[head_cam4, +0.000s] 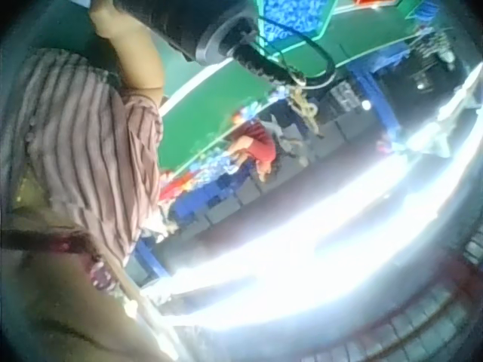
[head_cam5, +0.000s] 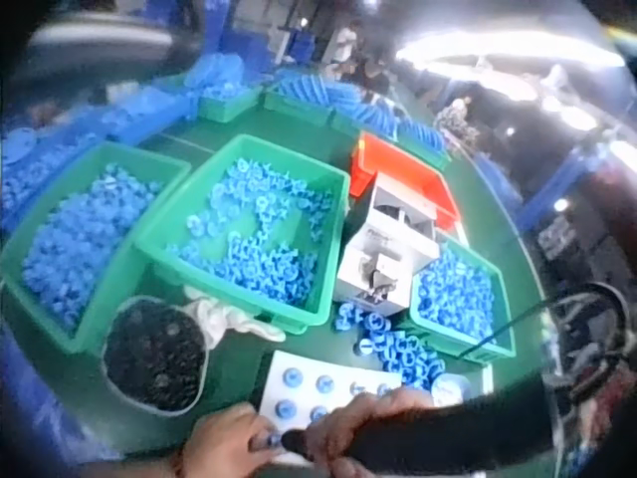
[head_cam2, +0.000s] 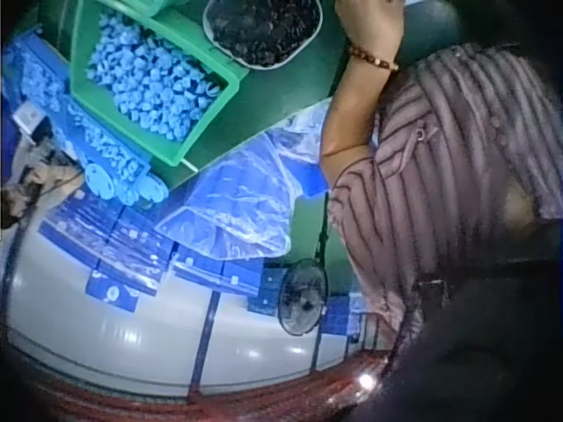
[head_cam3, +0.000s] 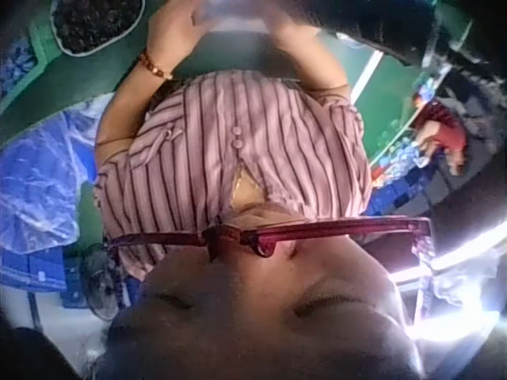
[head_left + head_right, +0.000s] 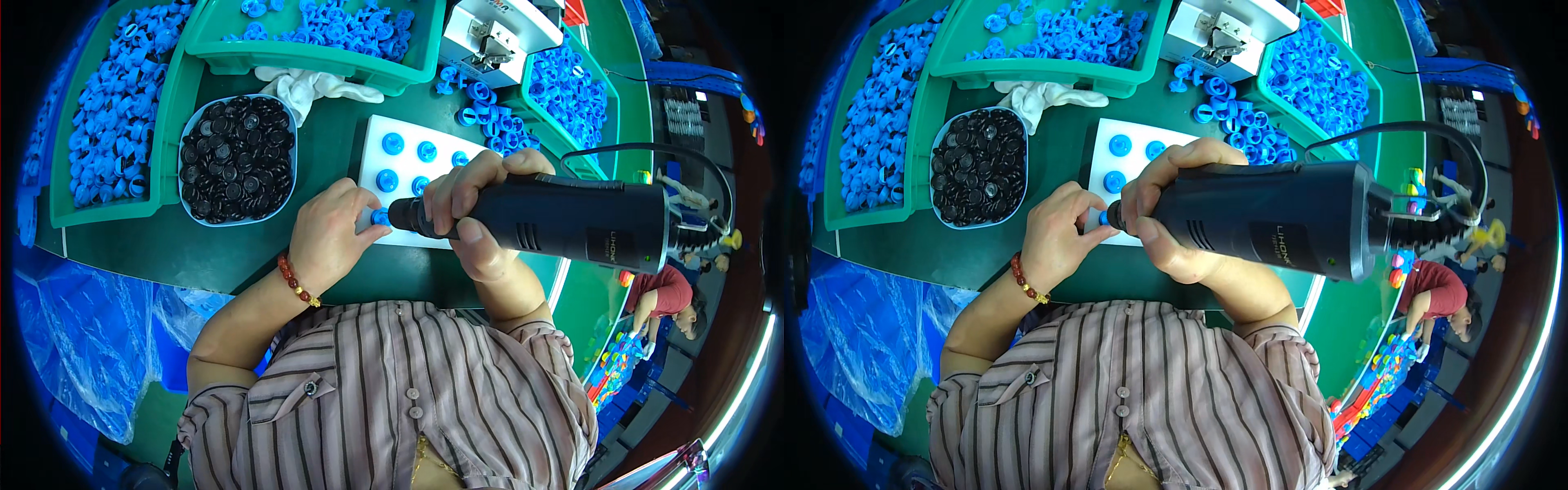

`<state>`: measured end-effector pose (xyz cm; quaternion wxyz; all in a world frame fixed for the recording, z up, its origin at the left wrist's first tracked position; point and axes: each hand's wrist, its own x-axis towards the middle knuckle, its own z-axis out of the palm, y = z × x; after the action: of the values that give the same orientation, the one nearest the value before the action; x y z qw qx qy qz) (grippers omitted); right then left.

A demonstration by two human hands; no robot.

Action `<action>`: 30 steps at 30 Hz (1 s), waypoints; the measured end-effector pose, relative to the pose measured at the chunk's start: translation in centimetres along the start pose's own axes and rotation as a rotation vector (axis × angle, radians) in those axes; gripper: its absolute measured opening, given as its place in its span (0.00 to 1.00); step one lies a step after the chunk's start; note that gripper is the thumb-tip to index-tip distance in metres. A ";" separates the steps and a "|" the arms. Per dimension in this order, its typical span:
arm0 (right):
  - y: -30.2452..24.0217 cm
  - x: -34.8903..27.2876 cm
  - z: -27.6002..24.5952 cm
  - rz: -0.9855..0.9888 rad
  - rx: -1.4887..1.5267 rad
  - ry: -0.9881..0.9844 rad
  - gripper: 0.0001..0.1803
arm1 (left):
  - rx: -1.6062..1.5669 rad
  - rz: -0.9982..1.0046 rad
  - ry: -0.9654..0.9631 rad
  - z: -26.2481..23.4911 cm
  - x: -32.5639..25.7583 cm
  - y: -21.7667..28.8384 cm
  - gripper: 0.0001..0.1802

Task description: The person aligns plastic components on a jig and drives screws into them using an electric screwdriver.

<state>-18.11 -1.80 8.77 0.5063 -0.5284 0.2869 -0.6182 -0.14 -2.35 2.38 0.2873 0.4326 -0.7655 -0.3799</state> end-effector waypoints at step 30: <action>-1.7 13.5 -9.7 -0.504 -0.354 0.515 0.29 | 0.186 0.190 0.081 3.2 8.1 1.2 0.15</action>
<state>-26.83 -15.52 12.46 0.1514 -0.4889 0.3679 -0.7763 -6.82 -8.01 2.54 0.3113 0.3977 -0.8227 -0.2608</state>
